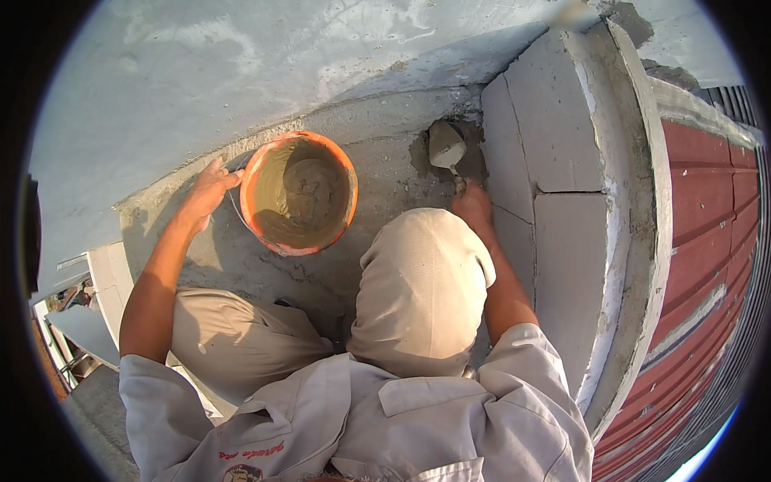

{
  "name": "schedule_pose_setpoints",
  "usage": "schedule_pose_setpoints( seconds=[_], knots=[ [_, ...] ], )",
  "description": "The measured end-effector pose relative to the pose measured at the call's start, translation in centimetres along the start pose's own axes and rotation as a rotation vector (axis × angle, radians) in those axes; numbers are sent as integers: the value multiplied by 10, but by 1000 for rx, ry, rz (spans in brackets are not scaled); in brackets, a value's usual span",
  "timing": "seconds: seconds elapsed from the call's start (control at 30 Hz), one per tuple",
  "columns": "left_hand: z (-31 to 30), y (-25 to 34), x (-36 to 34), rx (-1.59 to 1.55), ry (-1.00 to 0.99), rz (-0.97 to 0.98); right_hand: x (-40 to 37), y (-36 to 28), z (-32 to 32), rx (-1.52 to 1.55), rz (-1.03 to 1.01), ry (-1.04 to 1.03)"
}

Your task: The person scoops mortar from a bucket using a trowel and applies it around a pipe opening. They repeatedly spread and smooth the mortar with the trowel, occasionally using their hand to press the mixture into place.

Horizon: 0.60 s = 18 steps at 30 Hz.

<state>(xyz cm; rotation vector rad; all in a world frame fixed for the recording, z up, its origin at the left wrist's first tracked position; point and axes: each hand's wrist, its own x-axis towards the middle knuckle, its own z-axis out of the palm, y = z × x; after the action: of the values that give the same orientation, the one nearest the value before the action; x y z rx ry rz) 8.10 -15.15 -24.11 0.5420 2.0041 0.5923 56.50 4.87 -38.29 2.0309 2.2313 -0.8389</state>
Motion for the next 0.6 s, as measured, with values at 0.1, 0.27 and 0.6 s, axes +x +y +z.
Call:
schedule_pose_setpoints(
  seconds=[0.1,0.27,0.6],
  knots=[
    [0,1,0,4,2,6,-7,-13,-8,-7,-18,-5],
    [2,5,-2,23,-2,-2,-11,-25,-11,-56,-25,-7],
    [-1,5,-10,3,-16,0,-16,-31,-5,-13,-33,13]
  ],
)
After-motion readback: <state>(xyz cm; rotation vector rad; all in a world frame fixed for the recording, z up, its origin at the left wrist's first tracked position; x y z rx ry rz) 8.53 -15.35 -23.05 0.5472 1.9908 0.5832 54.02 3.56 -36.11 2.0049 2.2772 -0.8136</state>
